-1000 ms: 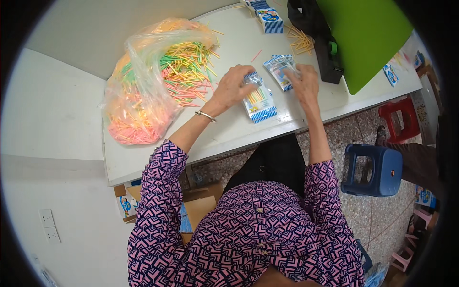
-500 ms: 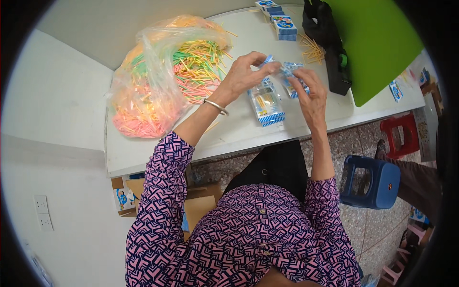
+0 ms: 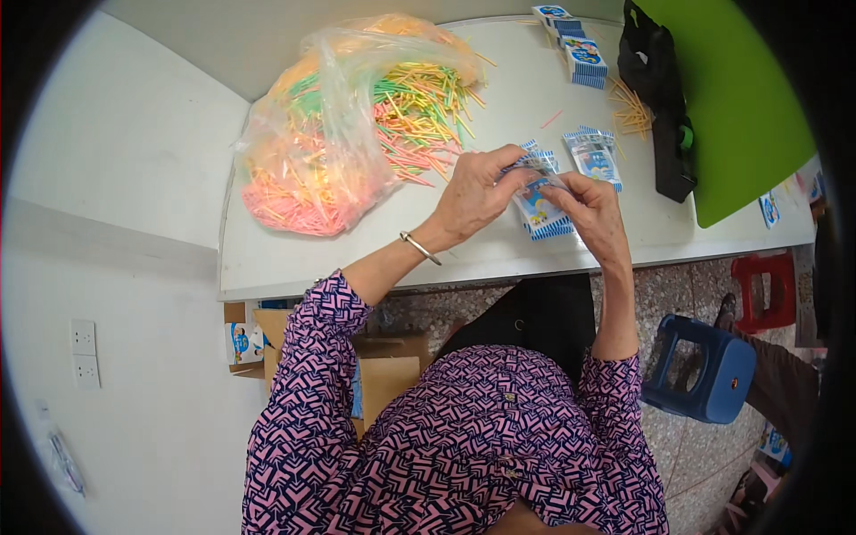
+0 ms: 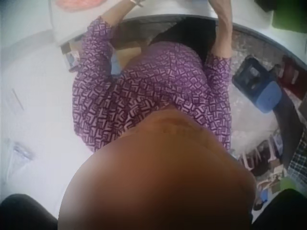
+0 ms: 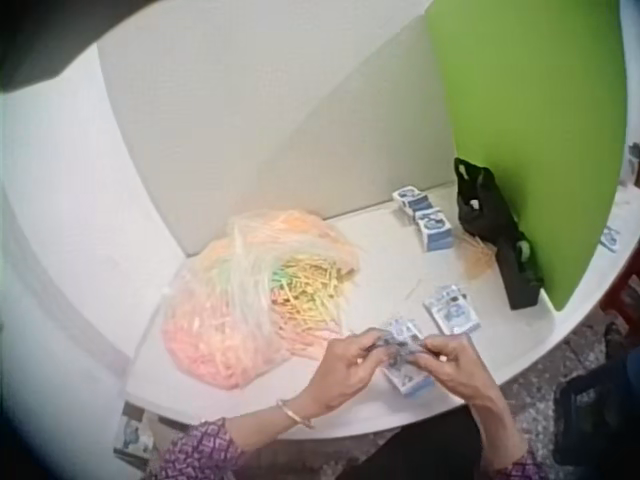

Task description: Placing colorful plastic sticks into small packets and organizing them into a box.

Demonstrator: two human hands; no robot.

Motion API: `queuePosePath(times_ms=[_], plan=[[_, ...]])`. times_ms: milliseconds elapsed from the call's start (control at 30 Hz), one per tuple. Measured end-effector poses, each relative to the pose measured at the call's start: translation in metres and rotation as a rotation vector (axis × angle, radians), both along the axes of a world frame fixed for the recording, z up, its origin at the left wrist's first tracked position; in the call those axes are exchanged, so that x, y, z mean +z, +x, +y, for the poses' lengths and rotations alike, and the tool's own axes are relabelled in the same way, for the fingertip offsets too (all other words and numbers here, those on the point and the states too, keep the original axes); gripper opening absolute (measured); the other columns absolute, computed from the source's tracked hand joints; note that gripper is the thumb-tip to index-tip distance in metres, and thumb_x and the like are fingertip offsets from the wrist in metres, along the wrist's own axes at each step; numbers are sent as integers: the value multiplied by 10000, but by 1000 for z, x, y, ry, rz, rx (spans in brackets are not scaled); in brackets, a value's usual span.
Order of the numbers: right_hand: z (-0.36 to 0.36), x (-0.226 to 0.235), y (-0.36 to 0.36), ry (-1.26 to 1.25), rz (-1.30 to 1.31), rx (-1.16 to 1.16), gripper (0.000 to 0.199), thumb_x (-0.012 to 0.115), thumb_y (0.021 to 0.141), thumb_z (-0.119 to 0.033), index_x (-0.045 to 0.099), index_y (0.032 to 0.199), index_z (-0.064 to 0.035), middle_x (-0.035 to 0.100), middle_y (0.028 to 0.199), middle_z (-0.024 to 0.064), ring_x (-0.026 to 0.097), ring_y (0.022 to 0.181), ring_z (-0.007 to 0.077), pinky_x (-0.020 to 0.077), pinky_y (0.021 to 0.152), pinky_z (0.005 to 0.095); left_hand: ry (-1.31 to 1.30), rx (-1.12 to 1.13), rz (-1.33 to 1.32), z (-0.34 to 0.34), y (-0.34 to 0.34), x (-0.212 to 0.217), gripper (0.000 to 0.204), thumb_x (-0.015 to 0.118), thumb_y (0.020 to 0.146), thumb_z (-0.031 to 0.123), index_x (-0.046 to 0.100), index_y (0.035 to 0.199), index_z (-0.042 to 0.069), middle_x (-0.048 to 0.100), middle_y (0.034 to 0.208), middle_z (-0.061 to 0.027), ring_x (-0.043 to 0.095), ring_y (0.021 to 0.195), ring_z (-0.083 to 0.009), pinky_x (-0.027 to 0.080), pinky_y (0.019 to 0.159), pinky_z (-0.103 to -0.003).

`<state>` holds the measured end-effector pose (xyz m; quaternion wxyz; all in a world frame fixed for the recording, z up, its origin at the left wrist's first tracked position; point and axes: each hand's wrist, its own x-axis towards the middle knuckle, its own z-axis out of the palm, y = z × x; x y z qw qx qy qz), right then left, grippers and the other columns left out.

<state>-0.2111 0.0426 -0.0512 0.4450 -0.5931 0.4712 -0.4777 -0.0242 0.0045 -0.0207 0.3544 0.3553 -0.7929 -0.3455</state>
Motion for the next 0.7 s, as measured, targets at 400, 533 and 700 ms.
queuePosePath(times_ms=[400, 533, 700], plan=[[1, -2, 17, -148, 285, 18, 198, 634, 841, -119, 588, 750, 50, 457, 563, -4, 379, 554, 48, 299, 482, 251, -198, 145, -69, 0, 14, -21, 117, 591, 846, 135, 609, 877, 23, 580, 630, -127, 566, 557, -234, 418, 520, -343], [-2, 0, 23, -219, 213, -37, 233, 627, 846, -128, 543, 722, 50, 438, 557, 34, 372, 536, 81, 305, 480, 281, -152, 162, -50, 1, 15, -18, 114, 578, 867, 108, 617, 908, 10, 599, 648, -87, 562, 567, -137, 425, 533, -280], [-1, 0, 22, -223, 171, -85, 221, 605, 869, -105, 527, 714, 32, 393, 562, -12, 345, 551, 47, 286, 474, 242, -108, 65, 34, -33, 31, -24, 206, 525, 907, 191, 618, 928, 9, 615, 739, -109, 594, 690, -156, 456, 644, -299]])
